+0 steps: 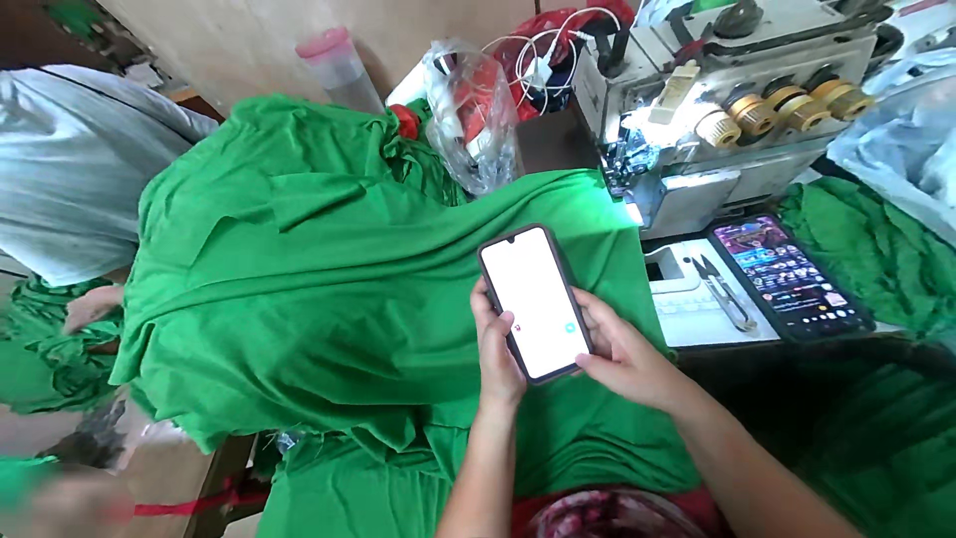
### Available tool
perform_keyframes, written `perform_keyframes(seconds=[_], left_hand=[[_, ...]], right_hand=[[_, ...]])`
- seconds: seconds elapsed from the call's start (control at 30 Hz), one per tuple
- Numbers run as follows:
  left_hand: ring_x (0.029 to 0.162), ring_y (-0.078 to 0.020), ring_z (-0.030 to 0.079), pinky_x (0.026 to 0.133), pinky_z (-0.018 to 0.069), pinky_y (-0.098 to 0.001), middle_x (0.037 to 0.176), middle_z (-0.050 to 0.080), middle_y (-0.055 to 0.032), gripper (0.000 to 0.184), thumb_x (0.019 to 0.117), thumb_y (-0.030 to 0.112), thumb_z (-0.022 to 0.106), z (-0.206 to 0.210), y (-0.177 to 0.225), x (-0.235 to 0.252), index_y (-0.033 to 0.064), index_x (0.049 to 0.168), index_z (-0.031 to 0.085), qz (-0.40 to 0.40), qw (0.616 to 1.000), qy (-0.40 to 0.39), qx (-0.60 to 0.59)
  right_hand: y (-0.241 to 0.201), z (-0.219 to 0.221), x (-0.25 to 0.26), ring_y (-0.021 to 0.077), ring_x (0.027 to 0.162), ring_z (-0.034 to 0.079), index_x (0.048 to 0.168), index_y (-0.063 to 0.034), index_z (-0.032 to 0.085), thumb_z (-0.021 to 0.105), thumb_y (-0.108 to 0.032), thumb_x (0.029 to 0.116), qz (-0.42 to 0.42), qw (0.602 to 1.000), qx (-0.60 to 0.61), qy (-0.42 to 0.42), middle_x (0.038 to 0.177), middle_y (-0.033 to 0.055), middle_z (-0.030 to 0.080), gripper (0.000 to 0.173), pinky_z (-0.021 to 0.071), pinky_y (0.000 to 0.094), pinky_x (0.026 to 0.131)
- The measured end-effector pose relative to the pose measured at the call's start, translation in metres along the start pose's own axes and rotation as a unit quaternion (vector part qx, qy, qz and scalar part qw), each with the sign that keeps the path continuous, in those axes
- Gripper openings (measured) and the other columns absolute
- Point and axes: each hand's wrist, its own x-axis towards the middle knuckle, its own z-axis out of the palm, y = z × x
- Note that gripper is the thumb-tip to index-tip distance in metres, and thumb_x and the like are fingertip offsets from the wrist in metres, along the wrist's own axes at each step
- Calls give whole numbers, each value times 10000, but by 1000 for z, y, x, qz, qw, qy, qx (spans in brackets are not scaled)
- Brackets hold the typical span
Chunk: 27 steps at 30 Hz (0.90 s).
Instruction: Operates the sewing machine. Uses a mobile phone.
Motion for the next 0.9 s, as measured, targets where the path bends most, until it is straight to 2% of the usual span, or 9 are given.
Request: perform_keyframes(seconds=[0.1,0.23,0.37,0.47,0.53,0.63,0.73,0.8,0.9], left_hand=[[1023,-81,668,872,588,-303,1242,579,-39,542,873,151,416,1,1,-1,61,1398,315,-2,1000,-6,3],[1023,-92,675,873,594,-317,1213,592,-29,551,877,187,453,5,0,0,57,1390,302,5,1000,-22,-12],[1026,-99,678,874,598,-325,1209,595,-31,562,882,194,474,13,1,0,49,1389,280,2,998,-44,-37],[1054,-96,670,895,591,-324,1228,583,-31,559,893,180,457,20,1,1,40,1399,264,10,997,-70,-39],[1053,-93,671,897,590,-322,1225,586,-30,562,897,188,473,24,1,2,36,1394,259,10,996,-77,-41],[1041,-91,672,889,592,-317,1213,584,-37,556,889,151,444,27,2,2,25,1395,252,4,997,-74,-27],[972,-87,690,842,606,-300,1123,611,-35,462,888,114,402,28,6,3,19,1331,312,-11,999,-53,7],[931,-77,692,816,609,-282,1062,622,-34,395,892,96,400,26,9,5,-1,1273,366,-8,997,-47,60],[880,-71,696,786,604,-266,991,658,-42,319,900,63,414,22,11,10,-33,1201,456,8,989,-43,139]], right_hand=[[-2,-4,-2,113,1100,690,1541,59,205,547,-39,871,0,1000,9,-17,1350,82,613,759,637,278,777],[-4,-8,-5,117,1113,687,1538,65,200,539,-47,883,-7,999,41,-15,1344,71,614,746,637,295,808],[-3,-15,-8,132,1051,703,1512,-14,254,496,-157,938,5,994,105,-2,1250,19,660,639,631,308,751],[-8,-18,-11,128,968,727,1475,-75,305,490,-241,932,39,991,123,31,1140,-20,691,598,634,304,682],[-10,-21,-12,131,966,727,1475,-73,307,485,-246,941,43,991,118,38,1131,-13,699,589,633,304,680],[-17,-23,-13,117,971,721,1458,-12,298,437,-163,944,32,994,95,38,1142,0,688,553,627,293,701],[-20,-22,-15,108,952,717,1454,4,308,389,-157,943,52,993,88,50,1133,7,678,542,615,283,686],[-17,-21,-17,111,925,726,1449,-26,345,384,-196,957,66,992,91,59,1123,9,692,522,621,283,669],[-17,-20,-19,115,923,715,1449,-3,346,337,-185,953,86,991,84,66,1177,33,667,528,606,278,656]])
